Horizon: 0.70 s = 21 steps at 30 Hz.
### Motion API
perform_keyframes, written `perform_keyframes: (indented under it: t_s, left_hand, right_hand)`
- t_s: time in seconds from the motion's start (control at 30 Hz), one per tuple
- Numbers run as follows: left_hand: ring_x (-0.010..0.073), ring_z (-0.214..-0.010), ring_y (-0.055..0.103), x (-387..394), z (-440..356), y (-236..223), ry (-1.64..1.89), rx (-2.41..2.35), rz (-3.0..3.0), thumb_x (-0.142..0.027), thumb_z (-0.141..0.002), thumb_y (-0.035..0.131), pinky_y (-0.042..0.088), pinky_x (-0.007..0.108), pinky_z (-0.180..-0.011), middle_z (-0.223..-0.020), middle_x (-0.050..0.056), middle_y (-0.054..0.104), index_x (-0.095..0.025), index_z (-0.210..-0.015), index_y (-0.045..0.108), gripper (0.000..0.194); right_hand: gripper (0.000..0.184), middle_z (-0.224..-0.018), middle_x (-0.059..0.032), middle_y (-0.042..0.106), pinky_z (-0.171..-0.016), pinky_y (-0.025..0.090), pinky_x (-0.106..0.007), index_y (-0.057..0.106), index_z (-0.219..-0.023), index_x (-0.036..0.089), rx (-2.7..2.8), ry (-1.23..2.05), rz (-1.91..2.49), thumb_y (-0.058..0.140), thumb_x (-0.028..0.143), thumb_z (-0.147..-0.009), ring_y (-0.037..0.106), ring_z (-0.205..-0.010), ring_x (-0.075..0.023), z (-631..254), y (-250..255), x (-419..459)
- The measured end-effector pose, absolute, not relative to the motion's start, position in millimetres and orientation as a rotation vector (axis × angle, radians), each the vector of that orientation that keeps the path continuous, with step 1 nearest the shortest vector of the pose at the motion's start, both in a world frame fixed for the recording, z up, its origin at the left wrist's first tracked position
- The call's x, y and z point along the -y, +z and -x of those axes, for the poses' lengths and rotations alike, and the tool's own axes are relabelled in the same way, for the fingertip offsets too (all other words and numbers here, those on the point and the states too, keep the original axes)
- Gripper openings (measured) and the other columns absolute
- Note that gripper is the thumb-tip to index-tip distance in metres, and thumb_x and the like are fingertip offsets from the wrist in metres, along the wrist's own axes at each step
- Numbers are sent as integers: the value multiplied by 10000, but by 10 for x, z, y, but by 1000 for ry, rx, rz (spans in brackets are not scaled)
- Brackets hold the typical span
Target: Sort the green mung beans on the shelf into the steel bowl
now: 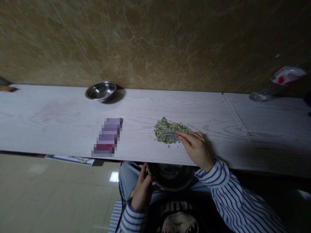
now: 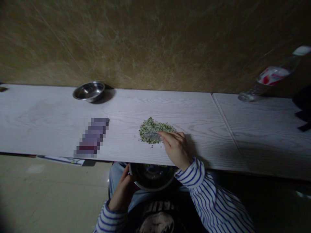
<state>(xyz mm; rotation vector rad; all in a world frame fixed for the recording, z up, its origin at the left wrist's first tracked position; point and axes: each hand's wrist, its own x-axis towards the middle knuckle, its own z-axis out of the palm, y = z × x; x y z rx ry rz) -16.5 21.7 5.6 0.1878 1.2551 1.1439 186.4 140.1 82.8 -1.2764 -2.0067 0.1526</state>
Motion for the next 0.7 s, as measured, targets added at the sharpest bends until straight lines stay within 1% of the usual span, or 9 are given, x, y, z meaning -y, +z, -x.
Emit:
perform_keyframes:
  t_s: [0.1, 0.27, 0.37, 0.53, 0.7]
  left_hand:
    - [270, -885, 681, -219, 159, 61, 1143, -1263, -197, -249, -634, 702, 562, 324, -616, -1348, 119, 646, -227, -1405, 536, 789]
    - [295, -937, 693, -222, 149, 90, 1129, -1287, -212, -267, -633, 690, 579, 357, -688, -1271, 99, 690, -232, -1351, 568, 729]
    - [309, -968, 692, -221, 153, 108, 1131, -1278, -195, -247, -638, 694, 579, 378, -718, -1288, 98, 686, -238, -1333, 575, 706]
    - [326, -1001, 687, -216, 150, 111, 1140, -1276, -181, -237, -639, 688, 579, 403, -733, -1288, 101, 688, -248, -1377, 553, 750]
    - [328, -999, 682, -207, 144, 105, 1154, -1274, -178, -246, -634, 690, 584, 391, -722, -1264, 109, 694, -230, -1401, 537, 782]
  right_hand:
    - [230, -937, -42, 818, -788, 495, -347, 762, -1040, 242, 2012, 174, 1249, 556, 175, -963, 754, -838, -189, -1869, 841, -1350]
    - [227, -916, -42, 817, -781, 496, -355, 763, -1023, 242, 2024, 182, 1229, 560, 166, -957, 749, -817, -196, -1910, 890, -1261]
    - [219, -924, -45, 816, -784, 500, -356, 757, -1032, 235, 2001, 155, 1228, 565, 162, -956, 750, -830, -199, -1954, 917, -1219]
    - [221, -916, -47, 816, -769, 503, -357, 758, -1028, 236, 1995, 148, 1256, 562, 165, -953, 751, -821, -204, -1999, 907, -1193]
    - [228, -915, -60, 815, -755, 502, -357, 760, -1036, 225, 1993, 131, 1266, 558, 162, -951, 751, -819, -209, -2006, 874, -1169]
